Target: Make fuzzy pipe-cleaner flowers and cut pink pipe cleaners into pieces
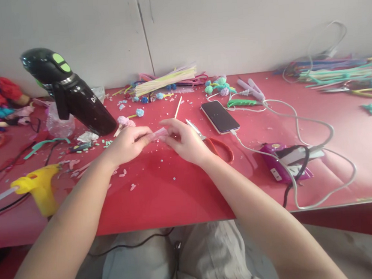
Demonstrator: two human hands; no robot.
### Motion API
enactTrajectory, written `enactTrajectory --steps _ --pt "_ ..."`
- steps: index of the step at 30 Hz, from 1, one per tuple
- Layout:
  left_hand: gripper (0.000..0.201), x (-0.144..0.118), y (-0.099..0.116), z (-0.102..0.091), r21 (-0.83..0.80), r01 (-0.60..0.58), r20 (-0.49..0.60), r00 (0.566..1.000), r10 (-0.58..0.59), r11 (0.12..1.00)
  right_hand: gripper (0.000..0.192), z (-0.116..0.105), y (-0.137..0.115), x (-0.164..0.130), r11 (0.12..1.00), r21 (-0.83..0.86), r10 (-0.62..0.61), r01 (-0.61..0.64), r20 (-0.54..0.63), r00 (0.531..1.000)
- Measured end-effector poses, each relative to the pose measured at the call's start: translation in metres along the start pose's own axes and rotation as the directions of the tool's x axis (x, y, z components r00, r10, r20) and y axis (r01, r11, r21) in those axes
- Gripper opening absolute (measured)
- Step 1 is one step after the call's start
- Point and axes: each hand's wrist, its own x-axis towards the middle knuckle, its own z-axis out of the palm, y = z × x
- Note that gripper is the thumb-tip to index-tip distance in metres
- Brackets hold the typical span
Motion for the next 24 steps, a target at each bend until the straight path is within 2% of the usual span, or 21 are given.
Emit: enactTrajectory --steps 5,9,13,16,20,24 --pt "0.036 -0.0027 0.0021 -0.0027 -0.004 0.029 0.090 0.996 -0.028 1.000 0.041 0.0014 0.0022 -0.0013 0.999 0.001 0.046 -0.046 0.024 0.999" --pt "0.032 -0.0026 0.0050 -0.0047 0.022 0.088 0.132 0.987 -0.090 0.996 0.041 0.0006 0.0011 -0.0011 0.999 -0.027 0.040 -0.039 0.028 0.999" --pt "0.029 -0.0019 0.0083 -0.0040 -0.021 0.114 0.159 0.981 -0.109 0.993 0.042 0.0028 0.0012 -0.0009 0.997 -0.052 0.052 -0.051 0.015 0.999" --pt "0.033 -0.0026 0.0088 -0.0030 -0.009 0.092 0.146 0.985 -0.090 0.996 0.045 0.0035 -0.0004 -0.0013 0.997 -0.034 0.066 -0.065 0.019 0.998" --pt "0.036 -0.0033 0.0069 -0.0022 0.065 0.051 0.067 0.996 -0.055 0.997 0.049 0.0023 -0.0004 -0.0009 0.993 -0.081 0.088 -0.085 0.036 0.995" --pt "0.034 -0.0028 0.0078 -0.0025 0.070 0.034 0.069 0.997 -0.038 0.997 0.058 0.0010 0.0039 0.0005 0.990 -0.128 0.069 -0.059 0.076 0.995"
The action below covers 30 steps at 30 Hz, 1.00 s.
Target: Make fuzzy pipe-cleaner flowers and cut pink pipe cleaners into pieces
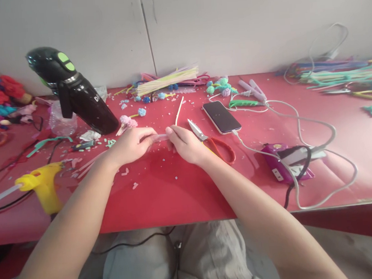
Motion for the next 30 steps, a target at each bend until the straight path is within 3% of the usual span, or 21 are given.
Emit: enactTrajectory --steps 9,14,19,26,30 --pt "0.034 -0.001 0.004 0.001 -0.082 0.047 0.044 0.998 -0.043 0.996 0.057 0.003 -0.008 -0.002 0.997 -0.074 -0.008 0.005 -0.041 0.999" --pt "0.038 -0.001 0.006 0.001 -0.108 0.021 0.046 0.999 -0.016 0.994 0.056 0.005 -0.009 0.000 1.000 0.002 0.021 -0.021 -0.038 0.999" --pt "0.043 -0.001 0.004 0.001 -0.137 0.050 0.093 0.995 -0.038 0.989 0.054 0.003 -0.008 0.000 0.999 -0.045 -0.005 0.003 -0.040 0.999" --pt "0.039 0.000 0.000 0.004 -0.139 0.026 0.094 0.996 -0.013 0.990 0.050 0.006 -0.006 0.002 0.978 -0.207 -0.018 -0.003 -0.100 0.995" --pt "0.030 0.000 -0.008 0.004 0.056 0.085 0.063 0.994 -0.089 0.995 0.042 -0.012 -0.017 -0.001 0.907 -0.411 0.042 -0.089 -0.120 0.992"
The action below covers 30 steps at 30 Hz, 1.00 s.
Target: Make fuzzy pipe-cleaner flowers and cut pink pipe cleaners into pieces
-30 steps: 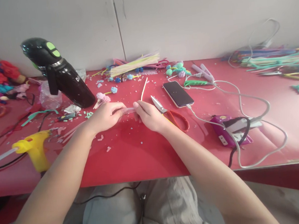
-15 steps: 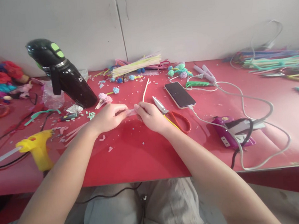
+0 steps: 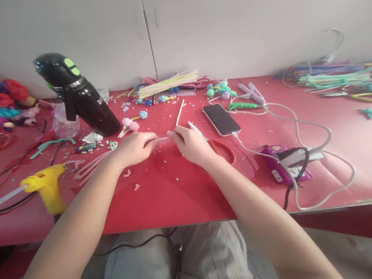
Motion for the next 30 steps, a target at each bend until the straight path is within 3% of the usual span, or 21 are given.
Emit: enactTrajectory --steps 3,5,7,10,14,16,19,23,27,30 --pt "0.031 0.002 -0.008 0.000 0.078 0.022 -0.050 0.999 -0.018 0.997 0.027 -0.035 0.002 -0.006 0.929 -0.318 0.205 -0.190 0.015 0.979" --pt "0.031 0.003 -0.012 0.001 0.094 0.022 -0.074 0.997 -0.015 0.995 0.035 -0.056 0.006 -0.013 0.839 -0.475 0.335 -0.267 0.064 0.940" --pt "0.031 0.004 -0.013 0.001 0.099 0.034 -0.091 0.996 -0.025 0.995 0.038 -0.069 0.010 -0.019 0.783 -0.557 0.419 -0.276 0.145 0.897" --pt "0.032 0.006 -0.015 0.002 0.092 0.056 -0.122 0.991 -0.045 0.994 0.036 -0.073 0.015 -0.027 0.743 -0.626 0.446 -0.238 0.197 0.873" --pt "0.036 0.008 -0.020 0.002 0.072 0.064 -0.182 0.982 -0.049 0.995 0.029 -0.068 0.019 -0.031 0.743 -0.621 0.484 -0.250 0.239 0.842" --pt "0.037 0.009 -0.022 0.002 0.058 0.071 -0.199 0.978 -0.058 0.996 0.027 -0.064 0.020 -0.032 0.724 -0.647 0.480 -0.241 0.221 0.849" --pt "0.037 0.009 -0.022 0.000 0.034 0.075 -0.237 0.969 -0.065 0.997 0.020 -0.060 0.020 -0.034 0.680 -0.690 0.465 -0.250 0.142 0.874" --pt "0.033 0.010 -0.022 -0.003 -0.034 0.095 -0.288 0.952 -0.101 0.995 0.019 -0.057 0.023 -0.035 0.645 -0.679 0.491 -0.351 0.017 0.871" --pt "0.033 0.010 -0.022 -0.005 -0.070 0.083 -0.351 0.931 -0.103 0.994 0.028 -0.054 0.031 -0.030 0.759 -0.521 0.418 -0.391 -0.071 0.906" --pt "0.035 0.009 -0.022 -0.006 -0.103 0.073 -0.385 0.917 -0.107 0.992 0.032 -0.046 0.032 -0.019 0.859 -0.343 0.377 -0.379 -0.074 0.923"
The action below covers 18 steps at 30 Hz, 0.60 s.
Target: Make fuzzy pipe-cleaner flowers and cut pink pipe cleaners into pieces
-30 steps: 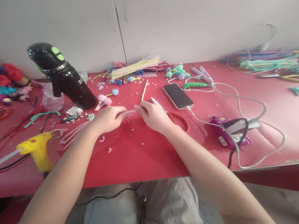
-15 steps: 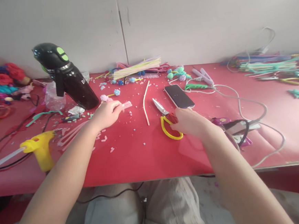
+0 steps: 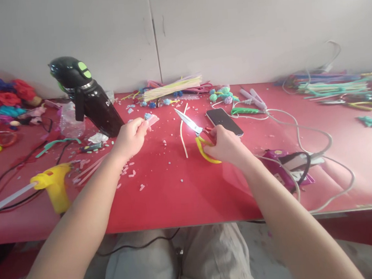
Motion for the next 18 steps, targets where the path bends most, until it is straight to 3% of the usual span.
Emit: enactTrajectory --steps 8,14,18 --pt "0.039 0.002 -0.007 0.002 -0.108 0.016 -0.123 0.992 -0.030 0.994 0.061 0.024 -0.042 0.006 0.933 0.322 -0.154 0.159 -0.041 0.987" --pt "0.045 0.002 -0.009 0.008 -0.211 -0.060 -0.154 0.988 0.027 0.976 0.063 0.036 -0.041 -0.008 0.910 0.398 -0.150 0.116 0.056 0.987" --pt "0.045 0.001 -0.007 0.012 -0.198 -0.083 -0.119 0.991 0.060 0.977 0.062 0.036 -0.040 -0.010 0.878 0.464 -0.158 0.114 0.057 0.986"
